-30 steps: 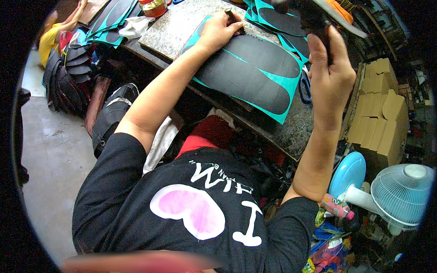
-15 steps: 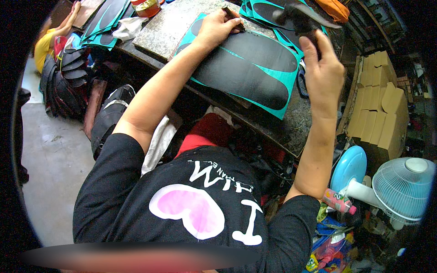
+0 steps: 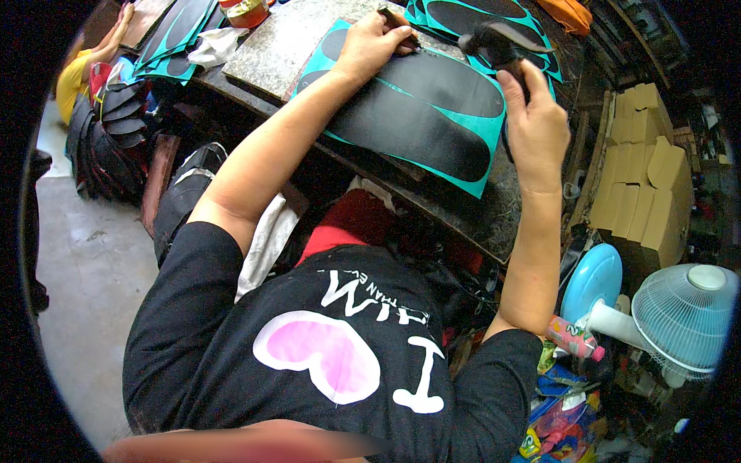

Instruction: The person uses a hammer and a small metal tool to repeatedly tap along the edges of teal and black shoe insoles placed on a wooden block. They occasionally lift and reposition the insoles and wipe the work surface with a cloth while continuing the hammering.

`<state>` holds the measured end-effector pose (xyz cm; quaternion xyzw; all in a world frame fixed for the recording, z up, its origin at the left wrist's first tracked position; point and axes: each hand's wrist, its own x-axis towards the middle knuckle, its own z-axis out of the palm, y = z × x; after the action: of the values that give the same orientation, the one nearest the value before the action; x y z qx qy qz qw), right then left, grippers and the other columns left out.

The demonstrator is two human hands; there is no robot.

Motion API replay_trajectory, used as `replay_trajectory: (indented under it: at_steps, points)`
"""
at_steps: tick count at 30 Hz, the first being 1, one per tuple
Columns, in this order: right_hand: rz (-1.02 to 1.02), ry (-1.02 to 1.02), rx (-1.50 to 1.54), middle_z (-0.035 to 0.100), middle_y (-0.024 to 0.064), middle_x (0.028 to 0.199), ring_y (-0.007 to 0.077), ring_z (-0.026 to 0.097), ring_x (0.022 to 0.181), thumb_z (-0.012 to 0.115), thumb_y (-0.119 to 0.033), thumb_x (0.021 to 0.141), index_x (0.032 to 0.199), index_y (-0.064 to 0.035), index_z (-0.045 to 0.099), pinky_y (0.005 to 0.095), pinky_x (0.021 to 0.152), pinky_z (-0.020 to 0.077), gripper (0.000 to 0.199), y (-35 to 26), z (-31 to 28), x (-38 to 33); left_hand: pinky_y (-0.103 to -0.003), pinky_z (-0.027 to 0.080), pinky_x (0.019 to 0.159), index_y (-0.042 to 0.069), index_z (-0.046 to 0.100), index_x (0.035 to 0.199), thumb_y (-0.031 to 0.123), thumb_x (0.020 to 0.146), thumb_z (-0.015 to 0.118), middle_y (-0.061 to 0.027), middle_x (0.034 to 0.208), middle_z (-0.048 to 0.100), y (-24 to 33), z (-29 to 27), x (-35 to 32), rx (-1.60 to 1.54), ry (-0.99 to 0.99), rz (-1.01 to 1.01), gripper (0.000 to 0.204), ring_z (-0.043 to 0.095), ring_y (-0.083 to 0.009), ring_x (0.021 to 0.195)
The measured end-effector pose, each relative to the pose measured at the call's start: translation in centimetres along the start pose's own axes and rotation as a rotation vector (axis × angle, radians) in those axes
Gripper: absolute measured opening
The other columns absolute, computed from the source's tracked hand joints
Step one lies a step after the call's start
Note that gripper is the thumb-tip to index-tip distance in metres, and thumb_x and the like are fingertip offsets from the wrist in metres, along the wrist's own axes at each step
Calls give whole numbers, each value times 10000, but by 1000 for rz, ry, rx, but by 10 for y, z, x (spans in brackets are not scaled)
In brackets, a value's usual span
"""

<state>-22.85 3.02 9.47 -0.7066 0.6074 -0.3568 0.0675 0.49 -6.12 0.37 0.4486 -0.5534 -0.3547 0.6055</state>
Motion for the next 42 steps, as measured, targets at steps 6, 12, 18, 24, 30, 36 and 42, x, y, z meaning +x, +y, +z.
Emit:
replay_trajectory:
  at_steps: [6, 12, 18, 24, 30, 36, 42]
  points:
    - [-279, 228, 383, 687, 74, 776, 91, 626, 597, 680, -262, 922, 1213, -66, 624, 263, 507, 476, 356, -42, -36, -3, -385, 550, 716, 46, 640, 917, 151, 823, 702, -163, 808, 688, 6, 3, -3, 428, -91, 303, 154, 690, -319, 753]
    - [-114, -26, -170, 682, 192, 858, 390, 668, 784, 563, -436, 950, 1155, -142, 621, 441, 649, 527, 363, -24, 12, -13, -393, 542, 686, 43, 618, 925, 121, 832, 660, -184, 766, 662, 8, 16, -10, 616, -110, 464, 128, 674, -342, 741]
    - [75, -78, 42, 689, 185, 882, 369, 673, 827, 577, -422, 946, 1188, -128, 627, 398, 710, 515, 384, 10, -3, -21, -289, 584, 724, -35, 597, 997, 80, 924, 623, -112, 901, 650, 8, -20, 16, -230, 183, 118, 139, 675, -191, 797]
    - [110, -80, 48, 710, 157, 982, 288, 697, 900, 592, -446, 940, 1251, -82, 609, 352, 770, 511, 480, 10, -4, -19, -287, 587, 681, -28, 618, 954, 70, 888, 645, -122, 850, 699, 8, -49, 10, -52, 93, 129, 122, 700, -160, 762]
    - [-70, -93, 164, 559, -33, 707, 12, 436, 532, 625, -259, 964, 1306, -35, 576, 193, 458, 346, 412, -12, 1, -12, -282, 568, 648, -11, 654, 959, 98, 873, 662, -100, 810, 708, -6, -46, 3, 101, -7, -10, 139, 700, -150, 709]
    - [-272, 37, 454, 626, 9, 739, 34, 547, 579, 631, -218, 960, 1258, -61, 606, 185, 482, 404, 338, -48, -30, 0, -314, 566, 674, 16, 676, 920, 151, 836, 694, -119, 781, 712, -10, -46, 4, 339, 38, 101, 160, 712, -183, 709]
    - [-406, 219, 482, 665, 33, 789, 64, 589, 597, 638, -210, 950, 1229, -59, 609, 210, 502, 466, 319, -71, -12, 2, -390, 557, 686, 17, 644, 926, 166, 823, 678, -204, 782, 677, 4, -41, 0, 539, 33, 304, 184, 689, -339, 732]
